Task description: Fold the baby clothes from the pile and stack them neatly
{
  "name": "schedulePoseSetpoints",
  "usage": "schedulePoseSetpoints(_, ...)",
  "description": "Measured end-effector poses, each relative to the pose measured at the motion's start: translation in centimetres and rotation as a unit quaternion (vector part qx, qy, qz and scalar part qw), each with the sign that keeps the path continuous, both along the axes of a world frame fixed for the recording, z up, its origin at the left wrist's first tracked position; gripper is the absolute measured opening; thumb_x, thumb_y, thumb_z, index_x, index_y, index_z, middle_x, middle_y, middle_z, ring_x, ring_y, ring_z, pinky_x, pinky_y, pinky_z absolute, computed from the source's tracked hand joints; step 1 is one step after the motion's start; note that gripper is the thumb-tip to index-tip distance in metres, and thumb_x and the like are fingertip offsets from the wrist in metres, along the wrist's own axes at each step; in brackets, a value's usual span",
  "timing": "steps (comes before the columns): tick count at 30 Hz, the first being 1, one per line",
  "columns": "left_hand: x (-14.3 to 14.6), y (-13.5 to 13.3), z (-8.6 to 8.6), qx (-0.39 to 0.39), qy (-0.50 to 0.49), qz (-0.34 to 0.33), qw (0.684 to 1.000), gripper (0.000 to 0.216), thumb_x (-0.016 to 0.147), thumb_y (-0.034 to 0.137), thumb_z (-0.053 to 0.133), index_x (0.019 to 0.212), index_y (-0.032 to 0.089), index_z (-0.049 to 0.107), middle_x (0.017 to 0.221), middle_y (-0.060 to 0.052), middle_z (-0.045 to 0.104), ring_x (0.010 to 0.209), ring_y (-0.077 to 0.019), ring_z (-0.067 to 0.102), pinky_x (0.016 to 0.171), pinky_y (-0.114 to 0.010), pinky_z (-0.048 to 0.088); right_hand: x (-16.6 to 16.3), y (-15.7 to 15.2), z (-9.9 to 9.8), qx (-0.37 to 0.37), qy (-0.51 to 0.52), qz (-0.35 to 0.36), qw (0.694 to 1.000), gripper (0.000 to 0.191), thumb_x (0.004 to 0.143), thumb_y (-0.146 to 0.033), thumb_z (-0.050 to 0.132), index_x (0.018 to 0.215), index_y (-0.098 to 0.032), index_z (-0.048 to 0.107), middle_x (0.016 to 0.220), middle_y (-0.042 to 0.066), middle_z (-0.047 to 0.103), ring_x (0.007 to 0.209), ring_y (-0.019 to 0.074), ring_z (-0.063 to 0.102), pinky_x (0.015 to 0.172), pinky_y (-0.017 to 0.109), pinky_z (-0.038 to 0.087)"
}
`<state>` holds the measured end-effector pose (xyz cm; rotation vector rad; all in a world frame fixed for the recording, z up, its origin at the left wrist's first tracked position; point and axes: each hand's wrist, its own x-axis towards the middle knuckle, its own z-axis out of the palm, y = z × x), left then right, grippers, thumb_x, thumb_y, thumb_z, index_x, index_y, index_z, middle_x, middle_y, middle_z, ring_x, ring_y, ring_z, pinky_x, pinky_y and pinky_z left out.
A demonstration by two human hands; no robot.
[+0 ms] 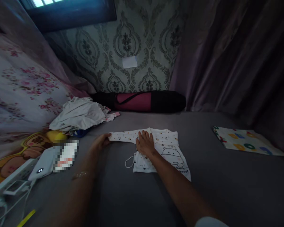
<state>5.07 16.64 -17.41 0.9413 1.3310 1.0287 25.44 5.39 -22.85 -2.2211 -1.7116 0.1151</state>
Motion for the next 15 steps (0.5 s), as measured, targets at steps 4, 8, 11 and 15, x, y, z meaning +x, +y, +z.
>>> schedulePoseSetpoints(4, 0.7, 0.6, 0.1, -0.058, 0.011, -0.027, 0.998, 0.015, 0.076, 0.016, 0.06, 0.09, 0.015, 0.062, 0.063, -0.005, 0.061, 0.068, -0.0228, 0.065, 0.054, -0.031, 0.056, 0.0, 0.0, 0.3, -0.014, 0.009, -0.002, 1.0, 0.058, 0.095, -0.042, 0.027, 0.146, -0.016, 0.035, 0.154, 0.011, 0.027, 0.141, 0.0265, 0.02, 0.113, 0.047, 0.005)
schedulePoseSetpoints(8, 2.0, 0.9, 0.8, -0.079, -0.009, -0.04, 0.996, 0.015, 0.075, 0.012, 0.05, 0.086, 0.014, 0.06, 0.069, -0.008, 0.063, 0.073, -0.0236, 0.066, 0.059, -0.032, 0.057, -0.1, 0.0, 0.4, -0.013, 0.004, -0.007, 1.0, 0.057, 0.095, -0.041, 0.029, 0.146, -0.016, 0.035, 0.154, 0.011, 0.027, 0.142, 0.0267, 0.019, 0.113, 0.047, 0.004)
schedulePoseSetpoints(11, 3.4, 0.6, 1.8, -0.063, -0.045, -0.036, 0.996, 0.015, 0.077, 0.012, 0.045, 0.084, 0.015, 0.057, 0.072, -0.006, 0.063, 0.074, -0.0193, 0.066, 0.065, -0.029, 0.057, 0.0, -0.2, 0.8, -0.016, 0.016, 0.004, 1.0, 0.057, 0.095, -0.041, 0.03, 0.145, -0.015, 0.036, 0.154, 0.013, 0.027, 0.142, 0.0263, 0.02, 0.113, 0.047, 0.006)
schedulePoseSetpoints(15, 6.3, -0.8, 3.3, -0.017, -0.083, -0.025, 0.996, 0.008, 0.08, 0.014, 0.049, 0.085, 0.015, 0.054, 0.073, -0.003, 0.061, 0.07, -0.0147, 0.064, 0.067, -0.027, 0.055, 1.1, -0.9, 2.4, 0.019, 0.068, 0.046, 0.996, 0.053, 0.097, -0.038, 0.027, 0.144, -0.015, 0.037, 0.153, 0.011, 0.03, 0.141, 0.0221, 0.023, 0.114, 0.045, 0.011)
